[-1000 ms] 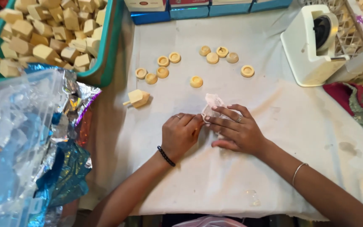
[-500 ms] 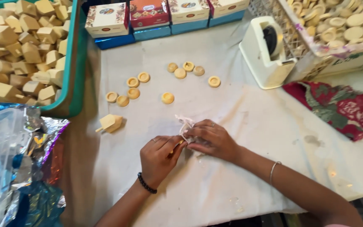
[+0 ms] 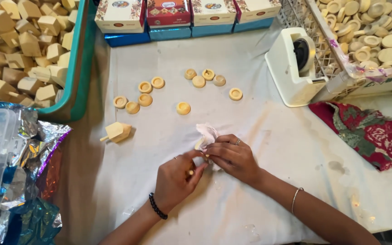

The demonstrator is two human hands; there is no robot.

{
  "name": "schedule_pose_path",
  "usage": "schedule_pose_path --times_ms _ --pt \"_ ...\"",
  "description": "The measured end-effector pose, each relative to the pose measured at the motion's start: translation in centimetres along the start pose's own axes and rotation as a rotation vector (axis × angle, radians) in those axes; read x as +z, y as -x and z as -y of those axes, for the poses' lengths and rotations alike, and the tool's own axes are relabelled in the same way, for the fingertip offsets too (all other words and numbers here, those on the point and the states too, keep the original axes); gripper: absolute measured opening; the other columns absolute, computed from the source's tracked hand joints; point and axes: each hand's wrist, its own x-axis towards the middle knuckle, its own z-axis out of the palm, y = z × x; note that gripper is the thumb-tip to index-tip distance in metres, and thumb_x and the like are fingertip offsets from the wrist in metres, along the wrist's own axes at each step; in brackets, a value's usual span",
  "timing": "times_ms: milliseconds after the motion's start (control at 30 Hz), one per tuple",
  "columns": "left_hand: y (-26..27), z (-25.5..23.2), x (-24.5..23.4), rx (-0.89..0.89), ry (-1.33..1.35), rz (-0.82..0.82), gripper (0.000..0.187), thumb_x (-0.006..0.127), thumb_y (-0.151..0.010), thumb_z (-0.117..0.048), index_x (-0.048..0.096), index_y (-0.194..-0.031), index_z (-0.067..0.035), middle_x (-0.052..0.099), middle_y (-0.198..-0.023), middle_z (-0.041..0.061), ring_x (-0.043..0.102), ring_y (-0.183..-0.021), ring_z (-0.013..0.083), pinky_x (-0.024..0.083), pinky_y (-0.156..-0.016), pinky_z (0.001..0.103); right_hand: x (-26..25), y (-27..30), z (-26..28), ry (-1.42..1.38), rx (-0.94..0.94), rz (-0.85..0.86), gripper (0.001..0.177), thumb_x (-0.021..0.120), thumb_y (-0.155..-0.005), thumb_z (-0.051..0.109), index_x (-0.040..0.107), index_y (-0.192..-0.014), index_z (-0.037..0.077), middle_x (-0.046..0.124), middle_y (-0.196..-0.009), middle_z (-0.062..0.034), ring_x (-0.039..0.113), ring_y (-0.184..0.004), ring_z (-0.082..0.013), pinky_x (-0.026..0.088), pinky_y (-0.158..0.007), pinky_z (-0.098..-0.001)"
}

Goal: The person is assembling wooden dreidels by inserting the top stem into the base and then wiping them clean.

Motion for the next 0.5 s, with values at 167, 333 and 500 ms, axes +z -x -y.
schedule_pose_path --times_ms 167,333,500 --pt "-1.9 -0.6 -1.4 -0.078 0.182 -0.069 0.051 0.083 -0.08 -0.015 0.059 -0.124 -0.006 0.067 -0.124 0.016 0.074 -0.085 0.0274 0.061 -0.066 0.03 -0.2 0.3 0.3 0.03 0.056 -0.038 0.029 0.082 -0.081 0.001 0.073 -0.107 0.008 0.075 -0.108 -0.0058 0.072 -0.101 -0.0242 0.058 -0.086 -0.0337" --pt "-1.6 0.7 -1.3 -0.346 0.523 0.128 0.062 0.082 -0.082 -0.017 0.055 -0.137 -0.008 0.07 -0.122 0.01 0.077 -0.079 0.0182 0.062 -0.067 0.027 0.2 1.6 -0.6 -0.228 0.23 -0.105 0.022 0.078 -0.087 -0.002 0.07 -0.107 0.004 0.075 -0.111 -0.0078 0.073 -0.105 -0.0212 0.06 -0.089 -0.0319" --pt "-1.0 2.0 0.1 -0.607 0.955 0.368 0.065 0.078 -0.086 -0.019 0.051 -0.144 -0.009 0.071 -0.116 0.008 0.074 -0.072 0.0123 0.06 -0.067 0.026 0.5 2.3 -1.8 -0.49 0.324 -0.12 0.016 0.073 -0.093 -0.006 0.07 -0.107 0.001 0.074 -0.111 -0.0122 0.072 -0.106 -0.0207 0.058 -0.091 -0.0304"
